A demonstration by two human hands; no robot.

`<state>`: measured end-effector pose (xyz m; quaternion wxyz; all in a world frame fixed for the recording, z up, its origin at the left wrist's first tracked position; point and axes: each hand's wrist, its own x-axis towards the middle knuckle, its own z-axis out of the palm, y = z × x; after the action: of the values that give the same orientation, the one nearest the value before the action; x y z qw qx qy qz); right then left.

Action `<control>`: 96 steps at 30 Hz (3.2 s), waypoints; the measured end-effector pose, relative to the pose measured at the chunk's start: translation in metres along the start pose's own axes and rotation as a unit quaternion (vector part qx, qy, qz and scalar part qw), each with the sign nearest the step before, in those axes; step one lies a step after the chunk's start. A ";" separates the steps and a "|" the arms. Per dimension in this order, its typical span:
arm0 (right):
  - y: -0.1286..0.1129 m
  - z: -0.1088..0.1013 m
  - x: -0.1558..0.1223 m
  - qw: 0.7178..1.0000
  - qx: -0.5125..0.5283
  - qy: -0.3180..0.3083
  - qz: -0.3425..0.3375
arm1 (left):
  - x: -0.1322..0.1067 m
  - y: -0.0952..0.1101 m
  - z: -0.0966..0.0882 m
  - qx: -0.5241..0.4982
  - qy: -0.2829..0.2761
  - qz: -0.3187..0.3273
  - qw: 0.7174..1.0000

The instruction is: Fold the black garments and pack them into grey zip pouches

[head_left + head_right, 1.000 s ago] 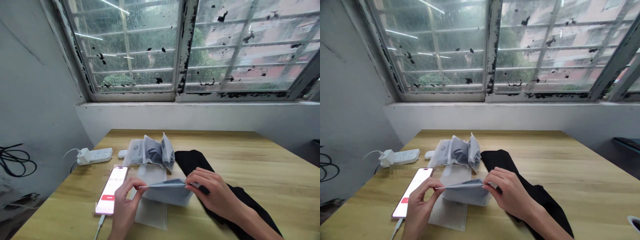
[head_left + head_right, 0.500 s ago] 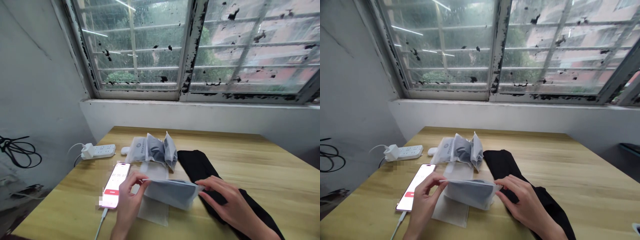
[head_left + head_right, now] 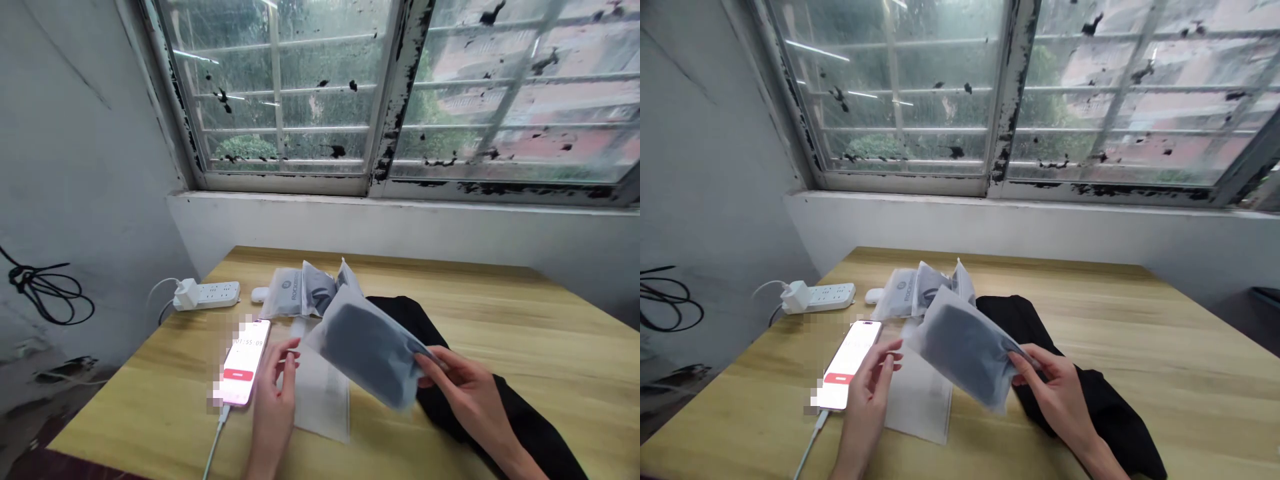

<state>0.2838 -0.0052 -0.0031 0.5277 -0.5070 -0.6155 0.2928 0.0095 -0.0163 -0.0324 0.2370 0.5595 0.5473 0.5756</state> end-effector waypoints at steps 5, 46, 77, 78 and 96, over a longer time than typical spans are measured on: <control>-0.004 0.007 0.004 0.985 0.119 0.055 0.108 | -0.005 -0.023 0.006 0.122 -0.114 0.052 0.985; -0.020 0.059 0.075 0.983 0.140 0.033 0.112 | -0.019 -0.047 0.015 0.272 -0.116 0.110 0.949; 0.018 -0.045 0.005 0.934 -0.227 0.231 -0.154 | -0.013 -0.039 0.011 0.167 -0.148 0.074 0.972; 0.016 -0.043 0.003 0.936 -0.216 0.220 -0.169 | -0.013 -0.038 0.012 0.157 -0.143 0.069 0.975; -0.009 0.003 0.006 0.943 -0.218 -0.096 -0.233 | -0.008 -0.011 0.008 0.008 -0.057 -0.078 0.995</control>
<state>0.2781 -0.0020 0.0060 0.3958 -0.4213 -0.8132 0.0676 0.0147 -0.0173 -0.0468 0.3079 0.5489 0.5793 0.5181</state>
